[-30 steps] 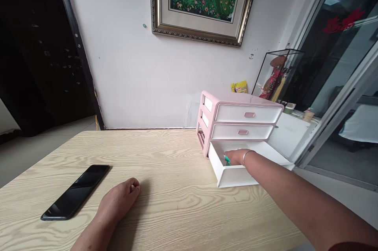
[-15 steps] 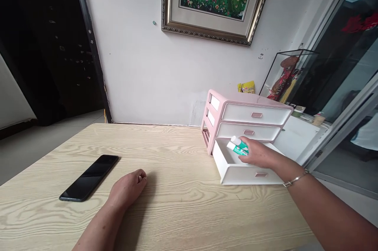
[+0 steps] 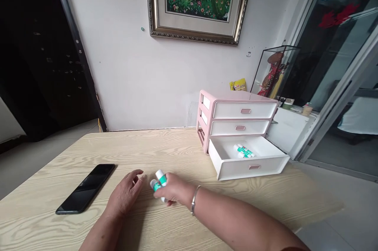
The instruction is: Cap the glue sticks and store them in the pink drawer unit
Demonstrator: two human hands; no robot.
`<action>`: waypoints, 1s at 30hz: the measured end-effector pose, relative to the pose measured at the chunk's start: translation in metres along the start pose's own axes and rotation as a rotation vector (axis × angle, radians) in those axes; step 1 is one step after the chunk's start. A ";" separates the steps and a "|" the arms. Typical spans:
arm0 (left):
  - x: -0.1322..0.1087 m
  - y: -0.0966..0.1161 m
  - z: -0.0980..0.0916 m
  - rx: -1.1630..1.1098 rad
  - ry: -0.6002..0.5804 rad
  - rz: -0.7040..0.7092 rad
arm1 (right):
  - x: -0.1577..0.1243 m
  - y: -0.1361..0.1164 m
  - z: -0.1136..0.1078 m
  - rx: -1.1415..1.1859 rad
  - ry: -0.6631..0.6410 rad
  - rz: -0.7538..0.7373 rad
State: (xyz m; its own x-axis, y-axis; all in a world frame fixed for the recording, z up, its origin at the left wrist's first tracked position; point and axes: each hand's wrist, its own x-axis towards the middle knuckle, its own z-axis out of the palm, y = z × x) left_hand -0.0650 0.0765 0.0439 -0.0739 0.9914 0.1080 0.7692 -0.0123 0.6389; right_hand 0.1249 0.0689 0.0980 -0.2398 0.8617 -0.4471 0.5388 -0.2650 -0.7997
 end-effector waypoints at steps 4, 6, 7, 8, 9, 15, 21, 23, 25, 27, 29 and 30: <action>0.005 -0.005 0.000 -0.032 -0.050 0.104 | 0.035 0.000 0.025 -0.075 0.025 -0.004; 0.007 -0.009 0.003 -0.015 -0.072 0.152 | 0.051 0.007 0.034 -0.154 0.019 -0.046; 0.008 -0.011 0.005 0.001 -0.080 0.158 | 0.056 0.013 0.037 -0.216 0.025 -0.086; 0.008 -0.013 0.008 0.024 -0.086 0.151 | 0.060 0.018 0.039 -0.290 0.043 -0.140; 0.008 -0.014 0.010 0.052 -0.093 0.138 | 0.062 0.024 0.039 -0.365 0.077 -0.207; 0.001 -0.005 0.011 0.233 -0.150 0.102 | 0.029 0.042 -0.025 -0.561 0.331 -0.426; -0.004 0.006 0.005 0.245 -0.152 0.082 | -0.024 0.046 -0.158 -0.632 0.659 -0.180; -0.003 0.005 0.007 0.244 -0.151 0.079 | -0.034 0.052 -0.192 -0.641 0.704 -0.135; -0.001 0.001 0.010 0.248 -0.143 0.070 | -0.041 0.062 -0.218 -0.644 0.742 -0.085; 0.001 -0.003 0.014 0.249 -0.132 0.066 | -0.044 0.073 -0.237 -0.640 0.777 -0.037; 0.003 -0.006 0.017 0.250 -0.126 0.066 | -0.045 0.083 -0.252 -0.630 0.812 0.004; 0.004 -0.008 0.018 0.250 -0.124 0.067 | -0.044 0.088 -0.258 -0.624 0.829 0.022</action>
State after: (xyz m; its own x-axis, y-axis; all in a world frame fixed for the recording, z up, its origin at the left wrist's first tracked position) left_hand -0.0601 0.0826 0.0259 0.0486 0.9980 0.0392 0.9037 -0.0607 0.4238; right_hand 0.3915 0.1193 0.1506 0.2785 0.9492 0.1462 0.9156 -0.2164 -0.3390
